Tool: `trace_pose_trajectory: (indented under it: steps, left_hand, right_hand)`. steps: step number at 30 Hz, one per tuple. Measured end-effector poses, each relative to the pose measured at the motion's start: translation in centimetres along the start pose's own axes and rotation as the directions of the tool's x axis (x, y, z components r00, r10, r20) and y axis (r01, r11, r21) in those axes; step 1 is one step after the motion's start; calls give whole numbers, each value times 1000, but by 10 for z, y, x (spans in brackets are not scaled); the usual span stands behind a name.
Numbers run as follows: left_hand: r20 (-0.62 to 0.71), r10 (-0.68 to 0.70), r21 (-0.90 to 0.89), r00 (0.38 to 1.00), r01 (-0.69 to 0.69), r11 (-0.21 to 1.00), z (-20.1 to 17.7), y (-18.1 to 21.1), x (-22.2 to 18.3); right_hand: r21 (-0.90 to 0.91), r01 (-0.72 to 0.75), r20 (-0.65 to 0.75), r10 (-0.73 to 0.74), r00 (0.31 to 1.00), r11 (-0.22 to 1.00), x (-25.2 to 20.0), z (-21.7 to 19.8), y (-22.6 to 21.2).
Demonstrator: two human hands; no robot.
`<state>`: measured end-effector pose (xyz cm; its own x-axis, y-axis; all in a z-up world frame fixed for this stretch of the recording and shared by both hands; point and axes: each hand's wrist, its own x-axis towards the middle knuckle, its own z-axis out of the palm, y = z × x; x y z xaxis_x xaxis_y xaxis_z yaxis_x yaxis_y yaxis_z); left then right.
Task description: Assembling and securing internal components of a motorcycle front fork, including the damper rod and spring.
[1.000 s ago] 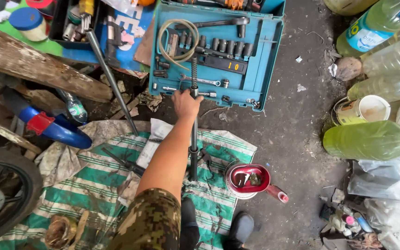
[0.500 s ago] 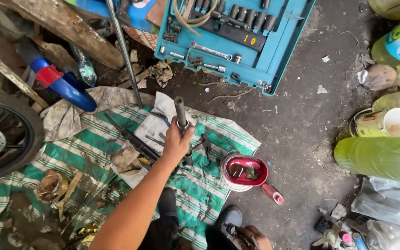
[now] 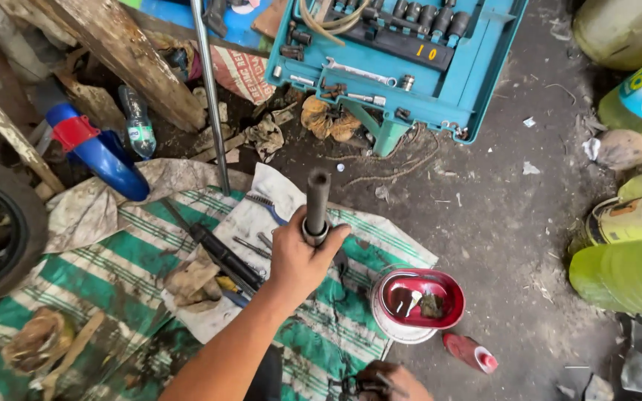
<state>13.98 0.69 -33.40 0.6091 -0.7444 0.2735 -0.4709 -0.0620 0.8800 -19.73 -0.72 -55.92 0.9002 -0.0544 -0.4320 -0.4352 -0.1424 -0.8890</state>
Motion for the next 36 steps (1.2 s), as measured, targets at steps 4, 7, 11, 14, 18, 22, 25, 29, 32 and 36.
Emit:
trace_pose_trajectory:
  steps: [4,7,11,14,18,22,25,29,32,36]
  left_hand:
    - [56,11,-128,998,-4,992,1,18,-5]
    - [80,141,-173,987,-125,977,3,20,-8]
    - [48,239,-151,970,-230,962,11,26,-16]
    - [98,259,-164,961,-242,956,11,36,-25]
    - [132,302,-178,944,-277,944,7,57,-30]
    - [154,346,-227,925,-308,924,-2,86,-37]
    - [114,463,-214,879,-434,875,-16,110,-40]
    - [120,467,-226,876,-434,872,-26,123,-53]
    - [129,473,-244,872,-434,867,-31,126,-61]
    - [130,507,-271,852,-461,845,-48,139,-77]
  right_hand:
    - [-54,139,-140,-145,979,989,-23,-68,-94]
    - [-601,298,-266,-537,801,742,-44,-116,-149]
    - [-623,278,-239,-517,822,731,-78,-173,-259]
    - [-708,37,-371,-416,830,705,-110,-204,-309]
    - [-395,-433,-776,-42,629,810,-142,-214,-399]
    - [-348,-282,-824,-147,548,894,-163,-221,-445]
    - [-585,-190,-695,-367,618,789,-177,-229,-464]
    - [-500,-178,-757,-328,566,848,-172,-183,-507]
    - [-490,-284,-784,-274,556,824,-174,-165,-525]
    - [-485,-385,-805,-229,548,785,-177,-132,-547]
